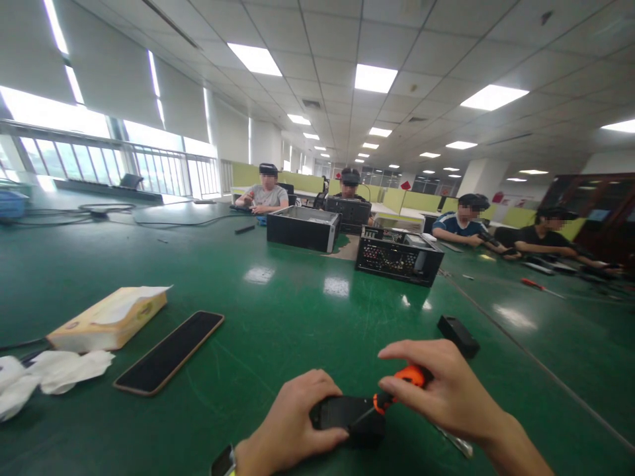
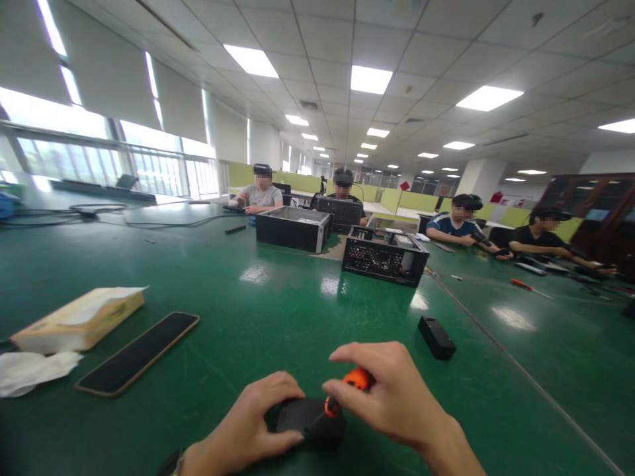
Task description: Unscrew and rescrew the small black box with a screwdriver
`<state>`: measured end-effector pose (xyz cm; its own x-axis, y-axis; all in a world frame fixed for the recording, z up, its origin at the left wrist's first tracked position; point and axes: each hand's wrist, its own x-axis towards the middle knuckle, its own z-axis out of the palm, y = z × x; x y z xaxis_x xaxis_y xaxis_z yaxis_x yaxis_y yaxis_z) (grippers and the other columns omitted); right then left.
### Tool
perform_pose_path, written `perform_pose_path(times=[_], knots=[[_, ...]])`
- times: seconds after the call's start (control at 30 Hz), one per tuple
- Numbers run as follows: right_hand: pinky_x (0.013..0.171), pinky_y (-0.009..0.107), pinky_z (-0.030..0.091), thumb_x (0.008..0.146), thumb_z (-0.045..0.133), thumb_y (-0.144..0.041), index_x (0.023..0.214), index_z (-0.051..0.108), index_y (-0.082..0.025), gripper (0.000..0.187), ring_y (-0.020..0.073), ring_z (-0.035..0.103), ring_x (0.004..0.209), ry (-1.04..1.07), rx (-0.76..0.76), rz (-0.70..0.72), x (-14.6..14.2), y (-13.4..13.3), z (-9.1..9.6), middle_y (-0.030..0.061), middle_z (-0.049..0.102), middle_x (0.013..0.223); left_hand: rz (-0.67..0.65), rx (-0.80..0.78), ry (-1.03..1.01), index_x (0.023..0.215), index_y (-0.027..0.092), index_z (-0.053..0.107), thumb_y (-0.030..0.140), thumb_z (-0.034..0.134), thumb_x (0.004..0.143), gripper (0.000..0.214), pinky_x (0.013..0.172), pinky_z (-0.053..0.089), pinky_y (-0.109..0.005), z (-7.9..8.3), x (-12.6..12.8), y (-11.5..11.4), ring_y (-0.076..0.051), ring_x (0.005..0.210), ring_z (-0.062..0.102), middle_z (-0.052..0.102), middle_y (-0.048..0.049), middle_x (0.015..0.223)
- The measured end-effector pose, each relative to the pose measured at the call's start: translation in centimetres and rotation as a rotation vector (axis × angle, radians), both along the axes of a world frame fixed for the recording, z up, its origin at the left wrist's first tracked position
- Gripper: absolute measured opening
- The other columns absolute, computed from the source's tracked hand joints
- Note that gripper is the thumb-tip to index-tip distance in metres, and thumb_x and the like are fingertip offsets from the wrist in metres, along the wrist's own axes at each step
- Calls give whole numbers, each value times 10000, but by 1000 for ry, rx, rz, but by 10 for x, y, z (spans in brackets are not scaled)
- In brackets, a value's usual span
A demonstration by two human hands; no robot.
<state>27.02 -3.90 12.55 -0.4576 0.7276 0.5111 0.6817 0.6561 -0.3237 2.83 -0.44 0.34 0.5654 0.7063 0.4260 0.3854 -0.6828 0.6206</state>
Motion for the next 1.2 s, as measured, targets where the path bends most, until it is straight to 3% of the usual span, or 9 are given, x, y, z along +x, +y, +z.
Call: perform_pose_path(times=[0.13, 0.3, 0.43, 0.5, 0.6, 0.8, 0.9, 1.03, 1.2], knots=[[690, 257, 544, 863, 620, -272, 1095, 688, -246, 244, 165, 691, 759, -13, -42, 43, 4, 1, 4, 27, 748, 918, -5, -2, -10, 981, 194, 704, 363, 789, 730, 314, 743, 482, -288, -2, 0, 0, -226, 836, 621, 677, -58, 919], [678, 276, 526, 822, 696, -329, 992, 727, -240, 195, 174, 682, 715, -47, -85, -29, 10, 0, 6, 12, 745, 826, -1, -4, -13, 985, 195, 696, 339, 794, 726, 313, 756, 479, -288, -3, 0, 0, -225, 851, 622, 677, -53, 937], [713, 285, 522, 849, 670, -327, 1059, 717, -254, 228, 169, 674, 737, -34, -143, -17, 12, 1, 8, 11, 740, 866, 7, -16, -6, 977, 195, 699, 315, 803, 708, 313, 747, 477, -284, -2, 0, 0, -223, 845, 621, 674, -47, 928], [672, 278, 515, 847, 670, -349, 1006, 732, -242, 201, 164, 655, 698, 8, -166, -54, 15, 6, 5, 16, 736, 854, 9, -19, -2, 972, 195, 702, 308, 805, 699, 313, 745, 479, -284, -2, 0, 0, -225, 844, 621, 676, -49, 928], [578, 280, 483, 831, 671, -425, 927, 746, -207, 250, 170, 617, 617, 127, -185, -211, 28, 21, -16, 24, 730, 776, 16, -15, 0, 952, 185, 704, 294, 809, 680, 311, 750, 486, -290, 0, 1, 0, -230, 839, 622, 678, -56, 922], [661, 306, 511, 840, 609, -507, 900, 711, -149, 378, 233, 674, 744, 471, -329, -339, 80, 48, -105, 70, 738, 809, 31, -49, 31, 946, 186, 712, 240, 814, 660, 309, 765, 486, -294, 5, 1, -2, -230, 846, 624, 681, -48, 918], [678, 296, 497, 831, 615, -513, 889, 706, -161, 369, 227, 659, 759, 419, -372, -399, 97, 50, -136, 59, 726, 812, 31, -46, 32, 972, 189, 712, 246, 807, 673, 318, 793, 482, -301, 7, 0, -4, -232, 871, 621, 681, -50, 945], [734, 304, 479, 825, 635, -451, 895, 719, -197, 276, 223, 644, 796, 131, -446, -354, 97, 47, -146, 43, 721, 854, 33, -66, 39, 1011, 190, 708, 236, 807, 675, 353, 818, 481, -307, 10, 0, -6, -232, 892, 620, 677, -52, 976], [795, 307, 456, 809, 643, -452, 947, 707, -203, 292, 229, 633, 878, 5, -377, -389, 91, 39, -125, 58, 713, 955, 37, -82, 51, 1010, 196, 708, 253, 823, 673, 360, 821, 482, -308, 8, 0, -5, -233, 906, 617, 674, -47, 983]])
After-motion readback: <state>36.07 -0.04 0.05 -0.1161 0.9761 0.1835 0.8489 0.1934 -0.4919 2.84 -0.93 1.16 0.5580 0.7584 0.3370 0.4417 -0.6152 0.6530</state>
